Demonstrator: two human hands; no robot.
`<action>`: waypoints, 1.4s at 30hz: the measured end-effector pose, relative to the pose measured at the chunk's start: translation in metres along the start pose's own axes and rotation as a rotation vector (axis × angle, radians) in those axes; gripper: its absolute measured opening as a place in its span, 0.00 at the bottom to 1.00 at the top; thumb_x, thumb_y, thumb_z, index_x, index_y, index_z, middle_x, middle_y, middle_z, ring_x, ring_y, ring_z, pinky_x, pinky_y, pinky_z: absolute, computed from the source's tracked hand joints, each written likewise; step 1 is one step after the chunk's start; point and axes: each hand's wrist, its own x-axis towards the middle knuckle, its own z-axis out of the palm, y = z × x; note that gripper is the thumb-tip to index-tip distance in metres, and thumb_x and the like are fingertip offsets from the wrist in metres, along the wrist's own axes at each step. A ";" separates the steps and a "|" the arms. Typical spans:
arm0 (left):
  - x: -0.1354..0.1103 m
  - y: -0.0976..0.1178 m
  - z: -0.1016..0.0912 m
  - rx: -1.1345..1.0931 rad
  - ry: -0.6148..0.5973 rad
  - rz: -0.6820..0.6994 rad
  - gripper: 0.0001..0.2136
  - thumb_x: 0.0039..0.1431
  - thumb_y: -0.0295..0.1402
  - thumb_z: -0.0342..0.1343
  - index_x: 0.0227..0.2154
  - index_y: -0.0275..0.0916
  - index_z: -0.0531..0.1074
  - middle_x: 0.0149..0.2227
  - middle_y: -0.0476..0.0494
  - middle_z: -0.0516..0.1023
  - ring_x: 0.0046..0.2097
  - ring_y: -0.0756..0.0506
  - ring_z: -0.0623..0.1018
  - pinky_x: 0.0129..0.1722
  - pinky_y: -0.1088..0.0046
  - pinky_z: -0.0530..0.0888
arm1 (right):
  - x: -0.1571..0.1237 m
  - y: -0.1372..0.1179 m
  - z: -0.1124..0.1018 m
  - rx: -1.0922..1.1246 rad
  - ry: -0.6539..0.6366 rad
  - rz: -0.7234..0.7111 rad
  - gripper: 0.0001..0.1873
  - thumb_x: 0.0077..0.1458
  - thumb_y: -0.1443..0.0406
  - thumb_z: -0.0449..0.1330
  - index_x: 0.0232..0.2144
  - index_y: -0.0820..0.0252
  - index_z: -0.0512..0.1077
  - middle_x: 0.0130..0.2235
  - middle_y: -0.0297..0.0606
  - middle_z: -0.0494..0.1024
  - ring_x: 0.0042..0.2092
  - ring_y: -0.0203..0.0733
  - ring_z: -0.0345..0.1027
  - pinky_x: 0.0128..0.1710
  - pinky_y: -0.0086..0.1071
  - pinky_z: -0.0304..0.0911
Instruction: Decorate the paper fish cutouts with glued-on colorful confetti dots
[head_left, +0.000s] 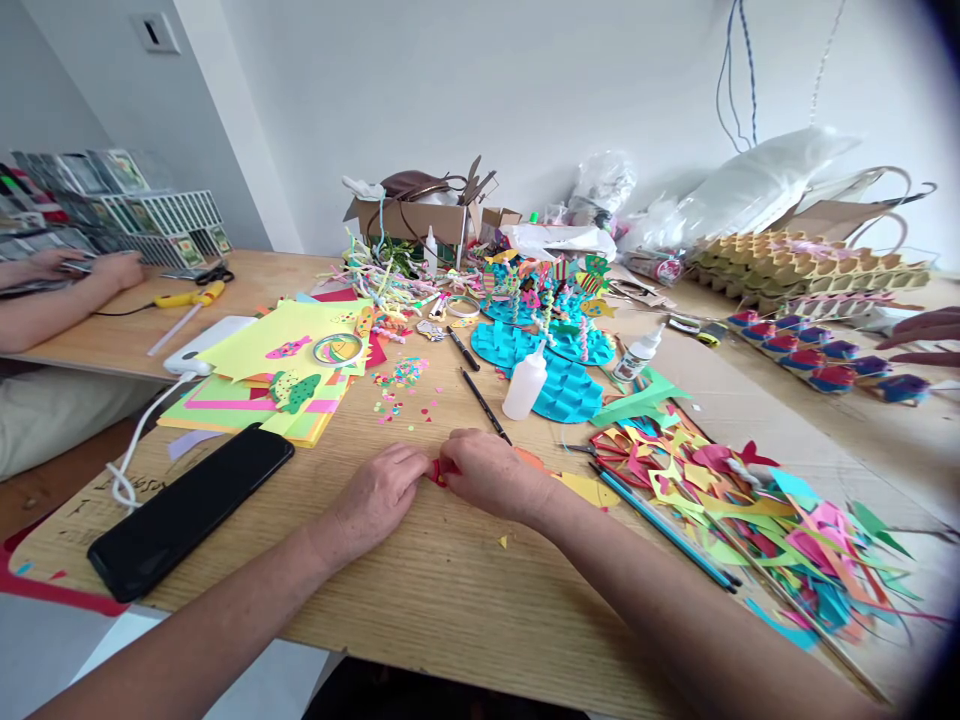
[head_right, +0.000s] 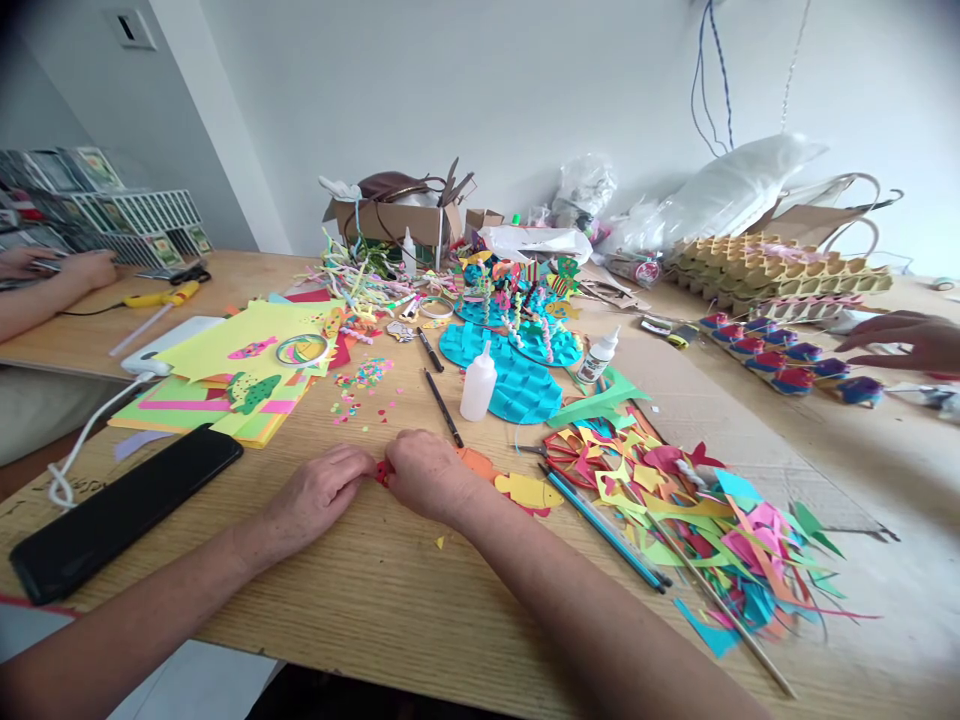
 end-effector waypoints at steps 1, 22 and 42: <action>0.000 0.000 0.000 0.000 -0.002 -0.002 0.12 0.50 0.16 0.42 0.30 0.37 0.67 0.31 0.45 0.71 0.37 0.47 0.71 0.38 0.71 0.69 | 0.000 0.000 0.000 -0.002 0.000 0.001 0.12 0.51 0.66 0.50 0.29 0.63 0.73 0.33 0.43 0.74 0.35 0.42 0.68 0.30 0.29 0.56; 0.001 0.002 -0.003 -0.042 -0.008 -0.004 0.13 0.50 0.17 0.42 0.30 0.37 0.68 0.32 0.45 0.72 0.37 0.47 0.71 0.38 0.71 0.69 | -0.003 0.008 0.001 0.062 0.044 0.006 0.08 0.49 0.67 0.53 0.29 0.59 0.73 0.33 0.39 0.74 0.35 0.39 0.67 0.29 0.27 0.55; 0.000 0.000 -0.001 -0.019 -0.011 -0.001 0.13 0.50 0.15 0.41 0.29 0.35 0.67 0.32 0.45 0.71 0.37 0.47 0.70 0.38 0.71 0.69 | -0.003 0.005 -0.001 0.186 0.033 -0.012 0.10 0.47 0.69 0.53 0.30 0.60 0.75 0.33 0.37 0.75 0.33 0.35 0.66 0.31 0.25 0.56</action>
